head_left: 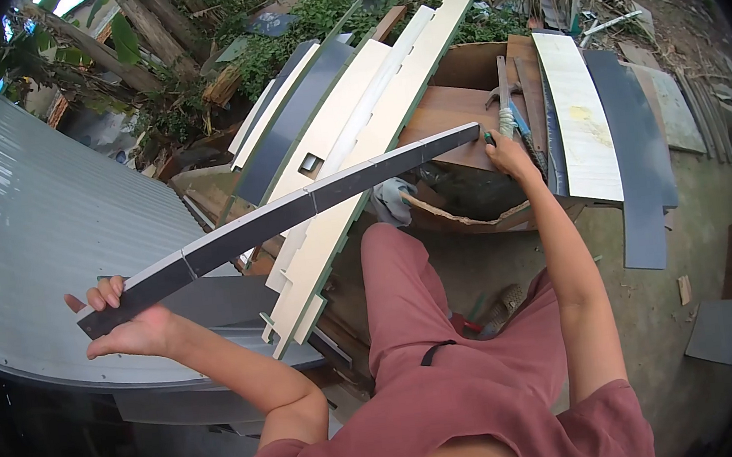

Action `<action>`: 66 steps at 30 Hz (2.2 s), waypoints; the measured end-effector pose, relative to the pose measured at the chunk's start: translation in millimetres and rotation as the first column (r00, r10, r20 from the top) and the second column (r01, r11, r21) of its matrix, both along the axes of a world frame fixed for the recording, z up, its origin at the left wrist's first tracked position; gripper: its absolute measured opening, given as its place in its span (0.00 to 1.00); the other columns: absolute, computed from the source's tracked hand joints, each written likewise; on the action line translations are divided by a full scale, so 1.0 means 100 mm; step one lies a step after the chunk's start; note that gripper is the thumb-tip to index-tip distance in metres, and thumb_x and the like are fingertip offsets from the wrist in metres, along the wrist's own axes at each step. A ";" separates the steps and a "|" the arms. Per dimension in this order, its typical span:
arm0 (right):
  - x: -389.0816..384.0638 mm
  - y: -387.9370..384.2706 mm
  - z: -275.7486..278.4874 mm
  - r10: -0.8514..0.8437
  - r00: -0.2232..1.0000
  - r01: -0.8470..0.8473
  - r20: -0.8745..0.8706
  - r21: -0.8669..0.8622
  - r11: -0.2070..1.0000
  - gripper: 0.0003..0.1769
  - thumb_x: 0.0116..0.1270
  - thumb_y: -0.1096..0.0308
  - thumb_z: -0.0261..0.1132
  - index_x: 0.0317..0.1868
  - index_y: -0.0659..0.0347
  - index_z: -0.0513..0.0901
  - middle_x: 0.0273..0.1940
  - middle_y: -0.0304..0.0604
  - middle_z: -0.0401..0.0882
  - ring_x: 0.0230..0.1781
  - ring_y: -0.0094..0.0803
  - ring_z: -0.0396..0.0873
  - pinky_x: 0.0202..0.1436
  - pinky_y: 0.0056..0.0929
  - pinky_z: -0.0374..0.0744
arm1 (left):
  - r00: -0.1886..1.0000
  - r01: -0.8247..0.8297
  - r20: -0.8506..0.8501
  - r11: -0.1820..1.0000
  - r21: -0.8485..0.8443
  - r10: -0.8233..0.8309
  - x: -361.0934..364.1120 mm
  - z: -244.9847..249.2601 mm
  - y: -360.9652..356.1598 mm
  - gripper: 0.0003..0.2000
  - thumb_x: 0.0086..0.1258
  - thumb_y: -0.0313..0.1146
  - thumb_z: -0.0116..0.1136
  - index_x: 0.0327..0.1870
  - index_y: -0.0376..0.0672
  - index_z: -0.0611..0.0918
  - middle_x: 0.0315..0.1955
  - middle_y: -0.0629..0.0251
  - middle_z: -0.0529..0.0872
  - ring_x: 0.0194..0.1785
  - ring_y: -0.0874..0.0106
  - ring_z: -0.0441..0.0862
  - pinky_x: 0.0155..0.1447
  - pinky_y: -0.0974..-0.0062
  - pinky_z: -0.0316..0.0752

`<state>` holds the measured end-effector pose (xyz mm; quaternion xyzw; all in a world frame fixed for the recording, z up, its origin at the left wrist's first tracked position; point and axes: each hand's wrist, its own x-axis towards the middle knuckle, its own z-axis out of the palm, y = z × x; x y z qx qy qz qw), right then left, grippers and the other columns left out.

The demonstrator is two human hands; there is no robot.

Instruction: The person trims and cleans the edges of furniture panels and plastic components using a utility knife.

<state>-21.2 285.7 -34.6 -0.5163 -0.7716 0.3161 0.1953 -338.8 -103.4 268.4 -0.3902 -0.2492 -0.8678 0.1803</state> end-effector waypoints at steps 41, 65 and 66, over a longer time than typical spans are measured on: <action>-0.77 -2.98 2.77 0.834 0.346 -0.778 -0.431 0.365 0.511 0.35 0.65 0.69 0.58 0.71 0.62 0.55 0.39 0.53 0.71 0.36 0.47 0.74 0.40 0.37 0.75 | 0.994 -0.107 0.026 0.979 0.174 0.104 0.74 0.14 0.01 0.29 0.66 0.64 0.45 0.50 0.43 0.69 0.27 0.71 0.68 0.32 0.76 0.69 0.43 0.70 0.68; -0.29 -0.69 0.63 0.197 0.935 -0.217 -0.296 -0.037 0.975 0.28 0.65 0.58 0.53 0.64 0.57 0.70 0.46 0.66 0.78 0.50 0.56 0.77 0.55 0.39 0.72 | 0.993 -0.115 -0.007 0.992 0.053 0.115 0.43 -0.06 -0.13 0.33 0.62 0.62 0.54 0.50 0.39 0.63 0.24 0.71 0.67 0.23 0.79 0.62 0.30 0.85 0.61; -0.29 -0.55 0.49 0.192 0.936 -0.211 -0.296 -0.034 0.977 0.28 0.65 0.58 0.53 0.64 0.57 0.70 0.46 0.66 0.78 0.50 0.56 0.77 0.55 0.39 0.72 | 0.993 -0.117 -0.003 0.992 0.051 0.117 0.42 -0.07 -0.14 0.33 0.62 0.62 0.54 0.50 0.38 0.63 0.24 0.71 0.67 0.23 0.79 0.62 0.30 0.85 0.61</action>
